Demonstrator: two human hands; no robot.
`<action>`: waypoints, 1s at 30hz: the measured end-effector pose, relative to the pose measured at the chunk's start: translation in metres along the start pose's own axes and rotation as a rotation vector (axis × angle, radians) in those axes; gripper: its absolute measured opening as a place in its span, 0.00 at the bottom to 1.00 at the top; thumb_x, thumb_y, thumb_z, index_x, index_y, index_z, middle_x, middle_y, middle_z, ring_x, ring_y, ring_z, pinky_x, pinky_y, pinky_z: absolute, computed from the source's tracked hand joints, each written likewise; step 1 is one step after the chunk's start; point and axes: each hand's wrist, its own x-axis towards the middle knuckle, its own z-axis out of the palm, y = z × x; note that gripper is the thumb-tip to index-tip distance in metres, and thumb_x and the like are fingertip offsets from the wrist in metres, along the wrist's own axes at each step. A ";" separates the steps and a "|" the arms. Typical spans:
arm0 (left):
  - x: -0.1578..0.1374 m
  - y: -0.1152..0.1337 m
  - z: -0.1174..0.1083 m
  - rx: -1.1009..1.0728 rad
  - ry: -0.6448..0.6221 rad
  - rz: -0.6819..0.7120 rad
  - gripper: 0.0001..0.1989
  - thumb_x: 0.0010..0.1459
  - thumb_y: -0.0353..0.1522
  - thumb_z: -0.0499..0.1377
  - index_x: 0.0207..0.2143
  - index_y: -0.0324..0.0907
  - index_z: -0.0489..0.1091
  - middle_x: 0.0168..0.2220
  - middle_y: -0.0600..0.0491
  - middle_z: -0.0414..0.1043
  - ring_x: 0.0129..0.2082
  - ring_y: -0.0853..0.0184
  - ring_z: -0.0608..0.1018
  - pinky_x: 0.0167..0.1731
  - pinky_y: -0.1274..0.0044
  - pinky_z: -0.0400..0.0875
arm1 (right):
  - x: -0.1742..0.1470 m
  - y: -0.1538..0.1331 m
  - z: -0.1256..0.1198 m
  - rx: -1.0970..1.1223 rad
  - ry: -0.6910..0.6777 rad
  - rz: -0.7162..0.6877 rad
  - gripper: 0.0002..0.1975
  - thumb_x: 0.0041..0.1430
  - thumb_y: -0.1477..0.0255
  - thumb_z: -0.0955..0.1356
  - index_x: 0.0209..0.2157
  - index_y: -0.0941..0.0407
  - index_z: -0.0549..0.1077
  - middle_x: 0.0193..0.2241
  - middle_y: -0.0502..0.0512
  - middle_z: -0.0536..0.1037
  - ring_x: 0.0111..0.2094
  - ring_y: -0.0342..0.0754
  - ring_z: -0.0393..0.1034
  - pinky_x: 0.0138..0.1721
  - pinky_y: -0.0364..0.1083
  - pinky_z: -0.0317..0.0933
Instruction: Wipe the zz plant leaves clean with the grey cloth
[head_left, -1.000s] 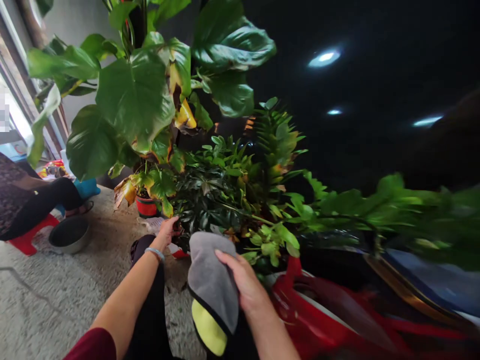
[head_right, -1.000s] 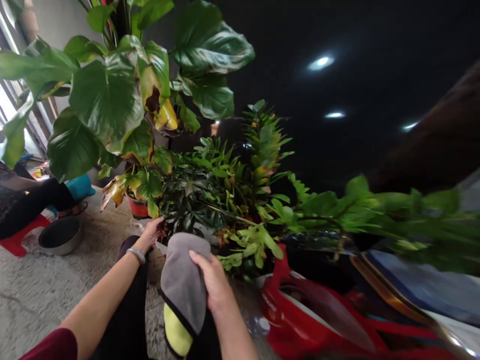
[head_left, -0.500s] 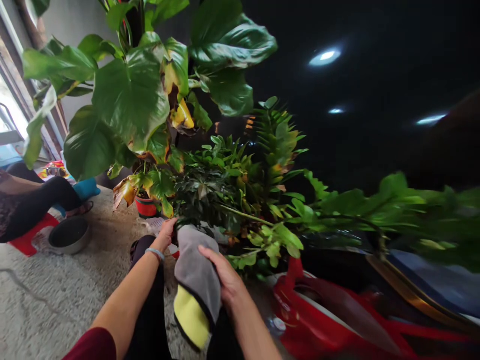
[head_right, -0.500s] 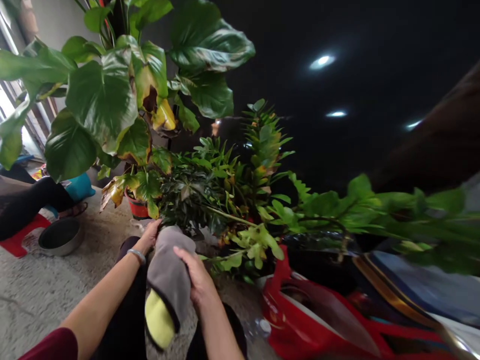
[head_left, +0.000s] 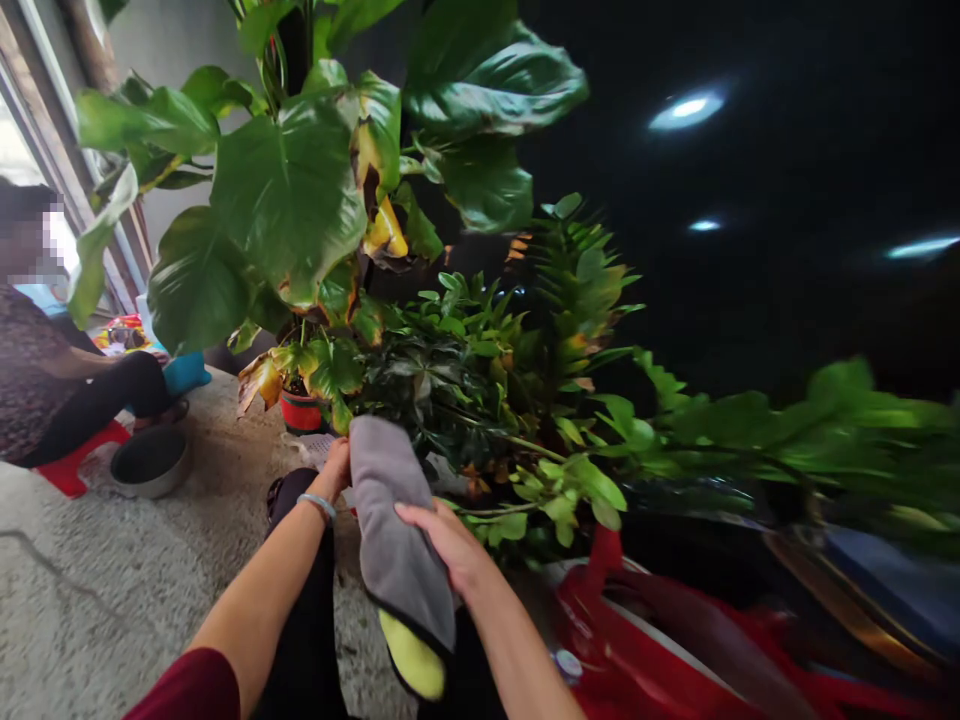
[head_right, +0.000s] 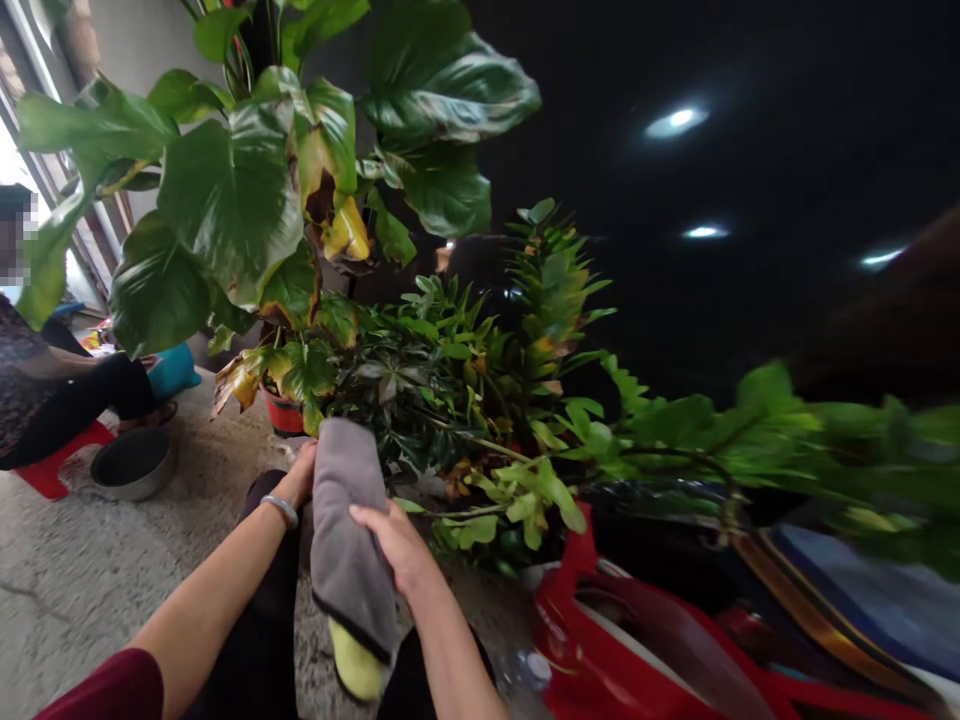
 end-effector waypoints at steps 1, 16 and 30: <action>0.002 0.000 -0.001 0.002 0.013 -0.003 0.09 0.43 0.31 0.68 0.23 0.39 0.69 0.18 0.55 0.67 0.25 0.65 0.73 0.28 0.75 0.68 | -0.009 0.001 -0.005 -0.010 -0.007 0.015 0.08 0.36 0.66 0.76 0.22 0.54 0.78 0.20 0.54 0.80 0.24 0.58 0.76 0.27 0.52 0.69; -0.002 -0.003 0.000 -0.005 0.074 -0.022 0.09 0.40 0.27 0.66 0.26 0.39 0.69 0.22 0.55 0.68 0.22 0.69 0.72 0.24 0.78 0.66 | 0.003 0.016 -0.017 0.269 0.103 0.265 0.12 0.40 0.58 0.73 0.18 0.51 0.72 0.16 0.58 0.76 0.30 0.64 0.78 0.31 0.55 0.71; -0.003 0.028 -0.036 -0.192 0.275 0.373 0.10 0.49 0.39 0.59 0.27 0.41 0.70 0.40 0.48 0.76 0.45 0.62 0.77 0.35 0.78 0.71 | 0.026 -0.019 0.031 0.164 0.073 0.003 0.16 0.32 0.65 0.77 0.27 0.56 0.77 0.21 0.53 0.80 0.28 0.54 0.76 0.30 0.48 0.67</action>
